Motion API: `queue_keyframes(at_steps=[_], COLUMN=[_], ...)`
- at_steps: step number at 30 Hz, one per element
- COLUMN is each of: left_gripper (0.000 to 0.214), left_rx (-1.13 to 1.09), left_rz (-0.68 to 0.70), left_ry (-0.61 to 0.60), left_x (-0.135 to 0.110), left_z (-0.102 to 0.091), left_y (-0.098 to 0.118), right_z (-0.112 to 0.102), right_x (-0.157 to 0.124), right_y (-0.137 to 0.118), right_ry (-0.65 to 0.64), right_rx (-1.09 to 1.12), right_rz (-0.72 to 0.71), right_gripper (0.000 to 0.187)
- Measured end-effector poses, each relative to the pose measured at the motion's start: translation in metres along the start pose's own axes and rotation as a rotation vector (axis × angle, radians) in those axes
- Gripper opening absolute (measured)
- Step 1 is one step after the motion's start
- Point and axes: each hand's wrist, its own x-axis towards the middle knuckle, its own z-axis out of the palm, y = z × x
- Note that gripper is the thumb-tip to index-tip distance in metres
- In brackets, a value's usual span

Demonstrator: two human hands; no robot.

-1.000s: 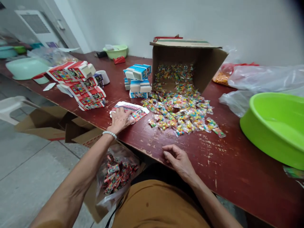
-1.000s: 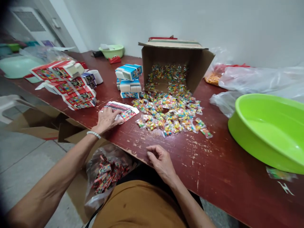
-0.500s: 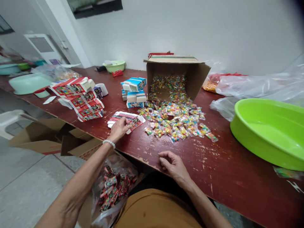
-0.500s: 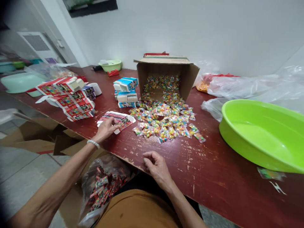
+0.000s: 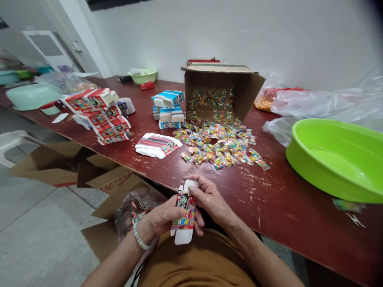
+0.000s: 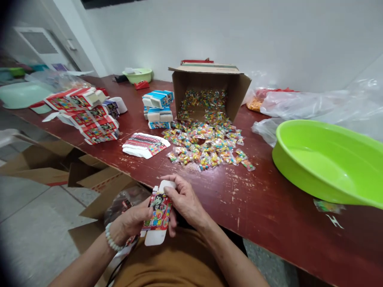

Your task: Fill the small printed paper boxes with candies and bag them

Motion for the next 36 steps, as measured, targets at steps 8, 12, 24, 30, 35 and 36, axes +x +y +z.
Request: queue_keyframes(at_steps=[8,12,24,30,35,36], left_gripper=[0.028,0.029,0.052,0.051,0.031,0.028], left_rx=[0.19,0.164,0.417,0.594,0.369,0.345], left_rz=[-0.011,0.012,0.347,0.416,0.369,0.353], left_ry=[0.188,0.302,0.618,0.733,0.601,0.575], left_x=[0.01,0.01,0.023,0.02,0.021,0.021], left_z=[-0.002,0.001,0.005,0.005,0.008,0.009], left_y=[0.001,0.003,-0.002,-0.005,0.005,0.008], right_z=[-0.001,-0.002,-0.008,-0.009,-0.018,-0.021], right_x=[-0.012,-0.011,0.006,0.011,0.005,0.005], right_y=[-0.001,0.004,0.009,0.023,0.02,0.017], right_ry=[-0.033,0.086,0.396,0.454,0.354,0.337], right_rx=[0.021,-0.034,-0.03,-0.009,-0.145,-0.179], right_rz=[-0.025,-0.13,-0.124,-0.197,-0.17,-0.155], right_gripper=[0.067,0.067,0.051,0.039,0.033,0.032])
